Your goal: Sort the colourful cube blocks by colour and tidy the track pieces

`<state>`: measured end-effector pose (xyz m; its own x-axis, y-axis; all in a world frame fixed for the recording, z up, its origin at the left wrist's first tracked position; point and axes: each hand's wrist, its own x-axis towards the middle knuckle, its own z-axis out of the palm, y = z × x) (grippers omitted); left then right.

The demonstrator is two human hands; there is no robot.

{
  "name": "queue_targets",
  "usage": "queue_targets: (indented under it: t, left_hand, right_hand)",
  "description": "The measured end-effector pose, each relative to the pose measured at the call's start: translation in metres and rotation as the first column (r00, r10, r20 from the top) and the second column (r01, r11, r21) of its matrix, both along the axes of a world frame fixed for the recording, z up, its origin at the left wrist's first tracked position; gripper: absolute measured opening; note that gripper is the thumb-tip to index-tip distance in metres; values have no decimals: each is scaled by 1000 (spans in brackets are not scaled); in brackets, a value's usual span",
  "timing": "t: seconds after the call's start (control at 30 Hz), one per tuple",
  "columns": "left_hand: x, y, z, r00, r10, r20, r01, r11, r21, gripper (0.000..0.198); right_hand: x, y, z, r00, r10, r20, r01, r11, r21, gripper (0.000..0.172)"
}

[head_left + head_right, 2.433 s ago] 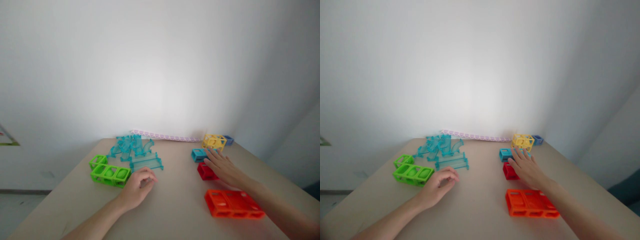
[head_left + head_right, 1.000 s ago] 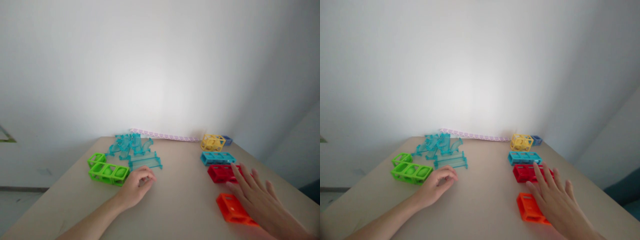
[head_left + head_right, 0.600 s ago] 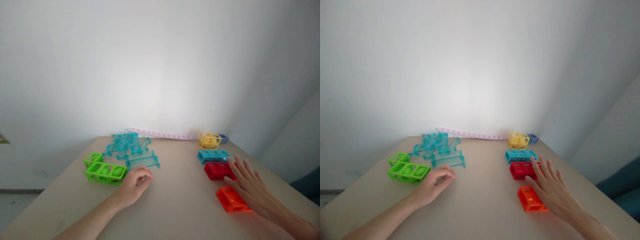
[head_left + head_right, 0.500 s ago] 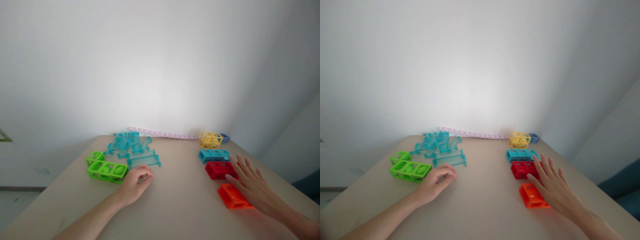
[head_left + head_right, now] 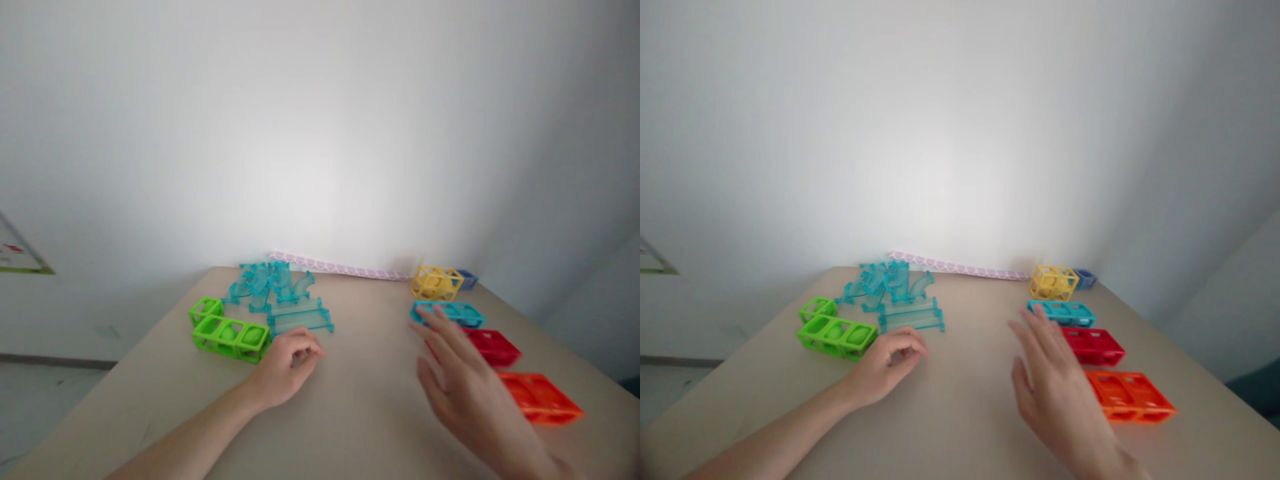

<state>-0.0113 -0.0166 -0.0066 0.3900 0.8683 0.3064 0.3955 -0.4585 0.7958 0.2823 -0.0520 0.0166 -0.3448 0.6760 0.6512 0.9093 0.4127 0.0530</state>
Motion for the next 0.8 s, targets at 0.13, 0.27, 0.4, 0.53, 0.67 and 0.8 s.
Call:
queue_targets:
  t: [0.13, 0.27, 0.4, 0.53, 0.67, 0.8]
  left_hand:
    - [-1, 3, -4, 1000, 2, 10, -2, 1000, 20, 31]
    - [-1, 3, -5, 998, -18, 54, 14, 997, 71, 34]
    - [-5, 0, 3, 994, -15, 108, -12, 969, 246, 33]
    - [-27, 4, 17, 935, 196, 296, -319, 829, 459, 29]
    - [-57, 20, 27, 658, 447, 606, -735, 558, 386, 25]
    - [-71, 33, 30, 524, 495, 694, -823, 504, 262, 21]
  right_hand:
    - [-87, 30, -23, 969, 237, -75, -247, 950, -190, 44]
    - [-130, 70, -44, 945, 287, -160, -321, 908, -267, 34]
    - [-133, 79, -45, 935, 291, -200, -335, 910, -243, 26]
    - [-136, 59, -35, 918, 342, -203, -376, 911, -169, 30]
    - [-171, 37, -30, 872, 406, -271, -464, 863, -198, 39]
    - [-214, 35, -34, 853, 350, -386, -462, 852, -248, 62]
